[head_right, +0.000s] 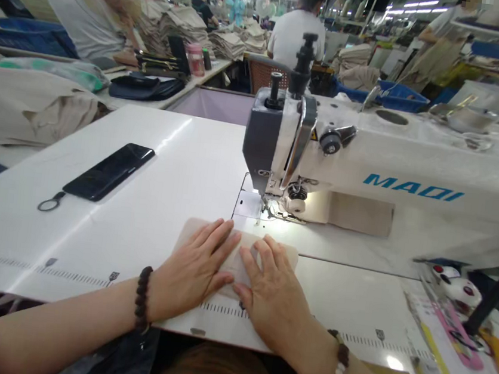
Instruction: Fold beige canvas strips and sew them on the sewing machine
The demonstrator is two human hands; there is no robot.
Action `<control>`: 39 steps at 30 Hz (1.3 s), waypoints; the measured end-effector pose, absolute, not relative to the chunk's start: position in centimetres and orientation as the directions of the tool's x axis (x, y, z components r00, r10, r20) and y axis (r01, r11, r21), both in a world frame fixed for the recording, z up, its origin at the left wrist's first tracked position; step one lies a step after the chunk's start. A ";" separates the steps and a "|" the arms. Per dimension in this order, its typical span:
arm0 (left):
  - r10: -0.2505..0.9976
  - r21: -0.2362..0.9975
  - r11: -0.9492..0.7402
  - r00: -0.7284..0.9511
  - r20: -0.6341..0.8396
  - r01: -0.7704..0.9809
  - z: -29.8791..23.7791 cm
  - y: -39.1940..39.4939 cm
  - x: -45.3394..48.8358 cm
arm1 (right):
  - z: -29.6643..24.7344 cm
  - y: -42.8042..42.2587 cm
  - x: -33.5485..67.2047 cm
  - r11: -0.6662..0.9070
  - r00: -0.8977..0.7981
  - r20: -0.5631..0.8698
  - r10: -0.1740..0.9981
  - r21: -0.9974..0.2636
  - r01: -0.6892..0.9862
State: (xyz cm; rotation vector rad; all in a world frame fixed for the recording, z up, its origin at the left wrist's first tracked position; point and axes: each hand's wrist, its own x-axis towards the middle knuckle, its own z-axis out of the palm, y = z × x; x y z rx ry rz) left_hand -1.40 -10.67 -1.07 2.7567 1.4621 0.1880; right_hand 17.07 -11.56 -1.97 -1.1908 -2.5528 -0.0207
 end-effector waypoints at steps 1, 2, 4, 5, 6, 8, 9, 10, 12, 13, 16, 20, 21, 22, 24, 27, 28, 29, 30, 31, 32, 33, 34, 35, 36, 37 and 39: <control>0.824 0.059 -0.565 0.559 0.093 0.823 -1.2 -10.6 -1.7 | -2.0 -11.6 17.1 0.650 -0.600 0.288 0.746 -0.124 0.749; 0.823 0.044 -0.566 0.561 0.086 0.823 -1.3 -10.4 -2.2 | -2.0 -11.6 17.2 0.649 -0.600 0.282 0.749 -0.128 0.750; 0.832 0.004 -0.551 0.549 0.077 0.835 -1.4 -10.0 -3.9 | -1.8 -11.5 17.3 0.644 -0.598 0.268 0.756 -0.140 0.752; 0.844 -0.020 -0.531 0.531 0.080 0.847 -1.4 -9.8 -5.0 | -1.7 -11.5 17.2 0.642 -0.596 0.263 0.759 -0.147 0.753; 0.857 -0.042 -0.504 0.506 0.097 0.862 -1.5 -9.6 -6.3 | -1.6 -11.5 17.2 0.639 -0.593 0.258 0.762 -0.153 0.754; 0.880 -0.089 -0.438 0.447 0.161 0.894 -1.5 -9.5 -8.4 | -1.6 -11.5 17.1 0.632 -0.588 0.250 0.769 -0.162 0.758; 0.876 -0.111 -0.421 0.435 0.206 0.900 -1.4 -9.7 -9.1 | -1.6 -11.6 17.0 0.629 -0.586 0.247 0.772 -0.164 0.760; 0.863 -0.125 -0.422 0.441 0.247 0.898 -1.2 -10.0 -9.4 | -1.6 -11.6 17.0 0.626 -0.583 0.245 0.775 -0.165 0.762; 0.799 -0.119 -0.531 0.543 0.258 0.839 -0.4 -10.9 -8.8 | -1.6 -11.7 16.8 0.615 -0.572 0.246 0.782 -0.161 0.772; 0.753 -0.096 -0.614 0.618 0.228 0.783 0.0 -11.4 -8.0 | -1.5 -11.7 16.8 0.611 -0.568 0.250 0.785 -0.154 0.777; 0.650 0.005 -0.759 0.758 0.052 0.651 1.3 -11.7 -5.1 | -0.5 -11.8 17.0 0.612 -0.570 0.251 0.782 -0.141 0.778; 0.715 0.012 -0.700 0.700 0.011 0.714 2.1 -7.8 -3.2 | 1.7 -10.5 17.9 0.663 -0.642 0.167 0.748 -0.190 0.724; 0.714 0.002 -0.701 0.700 0.018 0.714 2.2 -6.4 -3.0 | 2.0 -9.9 18.2 0.697 -0.683 0.140 0.717 -0.183 0.693; 0.716 -0.026 -0.697 0.697 0.028 0.717 2.2 -5.1 -2.8 | 2.3 -9.2 18.5 0.738 -0.729 0.120 0.674 -0.160 0.655; 0.715 -0.089 -0.692 0.697 0.050 0.716 2.4 -2.9 -2.2 | 2.3 -7.6 19.1 0.810 -0.803 0.110 0.586 -0.078 0.581; 0.664 -0.092 -0.744 0.748 0.011 0.662 2.7 -1.6 -0.9 | 1.4 -5.8 19.7 0.846 -0.835 0.165 0.525 0.005 0.532; 0.639 -0.062 -0.768 0.769 -0.017 0.637 2.7 -1.6 -0.5 | 1.1 -5.4 19.9 0.847 -0.830 0.199 0.521 0.003 0.532; 0.621 -0.030 -0.783 0.783 -0.034 0.621 2.6 -1.7 -0.1 | 0.7 -5.1 20.1 0.846 -0.821 0.236 0.520 -0.009 0.533; 0.615 -0.003 -0.788 0.788 -0.033 0.615 2.5 -1.8 0.2 | 0.5 -4.9 20.2 0.845 -0.810 0.271 0.520 -0.023 0.534; 0.620 0.016 -0.785 0.785 -0.014 0.620 2.2 -1.9 0.4 | 0.3 -4.8 20.3 0.843 -0.800 0.298 0.521 -0.037 0.536; 0.627 0.032 -0.779 0.779 0.016 0.626 2.0 -2.0 0.4 | 0.1 -4.8 20.4 0.840 -0.790 0.314 0.527 -0.048 0.541; 0.631 0.045 -0.776 0.774 0.053 0.629 1.7 -2.0 0.4 | 0.0 -4.7 20.4 0.832 -0.778 0.325 0.538 -0.057 0.552; 0.628 0.057 -0.778 0.773 0.086 0.625 1.3 -1.9 0.3 | 0.0 -4.7 20.5 0.820 -0.763 0.331 0.555 -0.065 0.569; 0.623 0.066 -0.782 0.774 0.113 0.619 1.1 -1.8 0.2 | 0.0 -4.7 20.4 0.804 -0.744 0.336 0.577 -0.072 0.591; 0.619 0.069 -0.785 0.774 0.133 0.615 0.8 -1.6 0.1 | 0.0 -4.7 20.4 0.786 -0.725 0.339 0.600 -0.081 0.613; 0.616 0.070 -0.787 0.774 0.148 0.613 0.6 -1.4 -0.1 | 0.1 -4.7 20.4 0.769 -0.707 0.338 0.621 -0.089 0.632; 0.615 0.062 -0.786 0.770 0.167 0.615 0.4 -1.1 -0.2 | 0.1 -4.6 20.2 0.745 -0.685 0.330 0.650 -0.097 0.660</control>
